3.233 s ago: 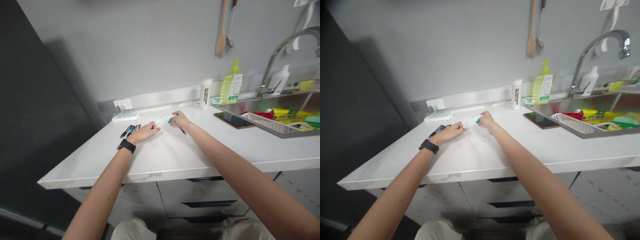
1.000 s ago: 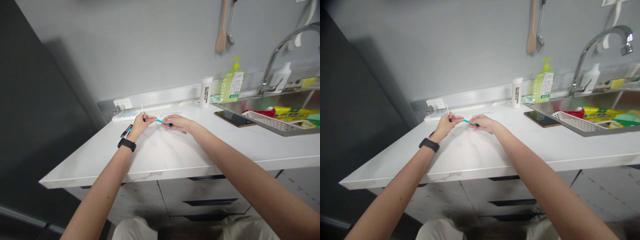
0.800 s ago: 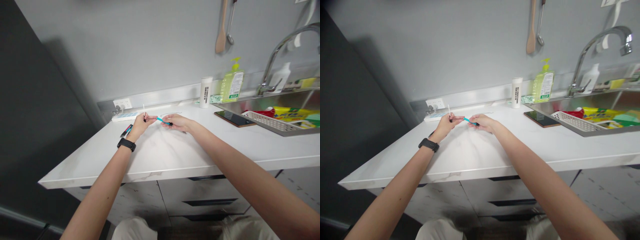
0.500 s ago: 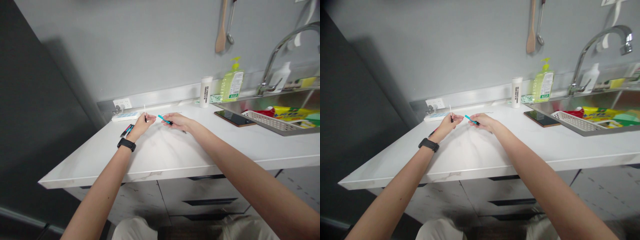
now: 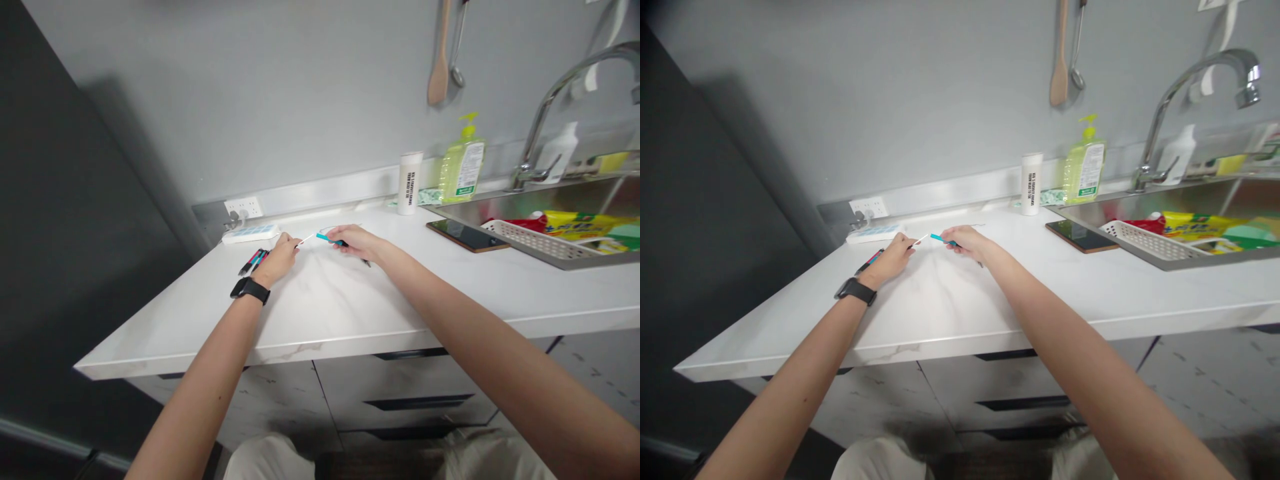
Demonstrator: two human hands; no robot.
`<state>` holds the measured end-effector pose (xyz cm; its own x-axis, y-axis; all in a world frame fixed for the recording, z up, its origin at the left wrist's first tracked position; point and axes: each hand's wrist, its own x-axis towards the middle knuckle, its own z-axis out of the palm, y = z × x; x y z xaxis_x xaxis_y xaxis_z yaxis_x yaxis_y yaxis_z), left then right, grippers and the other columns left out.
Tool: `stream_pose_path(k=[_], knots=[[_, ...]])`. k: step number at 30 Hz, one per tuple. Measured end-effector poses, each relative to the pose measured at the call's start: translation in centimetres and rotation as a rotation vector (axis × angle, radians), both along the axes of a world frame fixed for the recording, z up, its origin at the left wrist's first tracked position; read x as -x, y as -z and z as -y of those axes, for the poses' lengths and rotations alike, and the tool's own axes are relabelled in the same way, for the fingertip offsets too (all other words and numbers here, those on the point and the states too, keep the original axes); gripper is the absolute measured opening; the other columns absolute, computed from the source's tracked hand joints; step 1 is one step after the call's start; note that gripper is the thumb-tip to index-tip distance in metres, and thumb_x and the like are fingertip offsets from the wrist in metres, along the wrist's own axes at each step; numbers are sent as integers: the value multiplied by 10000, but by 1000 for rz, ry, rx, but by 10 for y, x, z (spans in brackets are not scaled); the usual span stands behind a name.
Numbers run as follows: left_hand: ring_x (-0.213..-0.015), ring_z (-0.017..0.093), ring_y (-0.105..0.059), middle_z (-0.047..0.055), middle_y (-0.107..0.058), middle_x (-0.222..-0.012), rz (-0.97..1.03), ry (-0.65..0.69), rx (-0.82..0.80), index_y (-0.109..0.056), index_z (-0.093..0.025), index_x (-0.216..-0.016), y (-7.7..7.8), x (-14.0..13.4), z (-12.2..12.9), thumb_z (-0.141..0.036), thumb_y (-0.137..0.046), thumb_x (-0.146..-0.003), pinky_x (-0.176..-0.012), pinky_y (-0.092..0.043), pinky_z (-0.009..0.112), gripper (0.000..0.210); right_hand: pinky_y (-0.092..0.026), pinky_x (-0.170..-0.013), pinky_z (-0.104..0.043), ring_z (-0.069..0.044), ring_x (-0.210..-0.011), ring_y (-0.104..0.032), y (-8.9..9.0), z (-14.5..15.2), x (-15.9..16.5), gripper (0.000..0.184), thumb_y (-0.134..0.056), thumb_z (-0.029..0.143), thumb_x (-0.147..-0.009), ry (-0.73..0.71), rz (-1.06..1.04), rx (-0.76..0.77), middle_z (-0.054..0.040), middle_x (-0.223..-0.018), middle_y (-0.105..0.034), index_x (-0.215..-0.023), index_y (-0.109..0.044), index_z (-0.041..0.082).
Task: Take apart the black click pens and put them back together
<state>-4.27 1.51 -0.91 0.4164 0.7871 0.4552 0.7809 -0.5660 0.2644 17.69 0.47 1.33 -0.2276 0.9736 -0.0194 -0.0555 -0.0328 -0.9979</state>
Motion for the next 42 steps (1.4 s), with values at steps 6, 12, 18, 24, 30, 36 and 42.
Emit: stream_pose_path(k=[6,12,18,24,30,36,42], knots=[[-903,211,-495,67,-444,-906,-60,20,-1,-650,-169,-1017,-1,-3,3,-107,-410,-837,-940,-405,362,306,-311,-381,-158,-61,-518,-485,6,-6,0,107,-698,88,-674,-61,33,-64,-2,-630,-596,-630,-631,158],[-902,212,-512,61,-442,-895,-39,-8,8,-665,-181,-991,-1,0,1,-90,-432,-814,-937,-411,356,306,-307,-388,-177,-68,-502,-466,8,-10,-1,119,-707,76,-636,3,38,-45,-3,-614,-595,-623,-622,158],[-924,225,-521,72,-447,-912,-65,-21,25,-671,-176,-989,-2,-1,5,-97,-425,-819,-961,-400,371,309,-275,-366,-165,-63,-499,-455,10,-10,0,118,-639,31,-654,-15,47,-62,-5,-594,-571,-624,-636,145],[-889,203,-530,55,-473,-891,-13,1,9,-659,-185,-972,-4,-7,8,-97,-476,-788,-926,-419,355,274,-288,-368,-166,-65,-494,-458,10,-11,0,113,-649,32,-654,-3,101,-76,-21,-597,-599,-622,-648,140],[-800,165,-542,6,-563,-822,272,-10,84,-577,-194,-888,-5,-9,8,-163,-628,-688,-824,-452,317,209,-320,-392,-168,-65,-504,-479,6,-9,-2,122,-677,21,-652,58,98,-105,-19,-594,-613,-624,-637,133],[-822,149,-577,25,-618,-843,465,85,276,-579,-168,-812,-4,-20,11,-124,-631,-627,-835,-454,304,197,-356,-444,-166,-65,-499,-502,5,-8,-1,181,-708,28,-652,115,56,-135,28,-522,-560,-751,-594,128],[-725,122,-605,11,-641,-767,585,99,411,-563,-156,-885,-10,-23,20,-227,-701,-660,-715,-467,265,273,-464,-574,-187,-93,-670,-621,1,-3,-1,275,-695,53,-682,109,-10,-191,1,-732,-669,-864,-524,167]])
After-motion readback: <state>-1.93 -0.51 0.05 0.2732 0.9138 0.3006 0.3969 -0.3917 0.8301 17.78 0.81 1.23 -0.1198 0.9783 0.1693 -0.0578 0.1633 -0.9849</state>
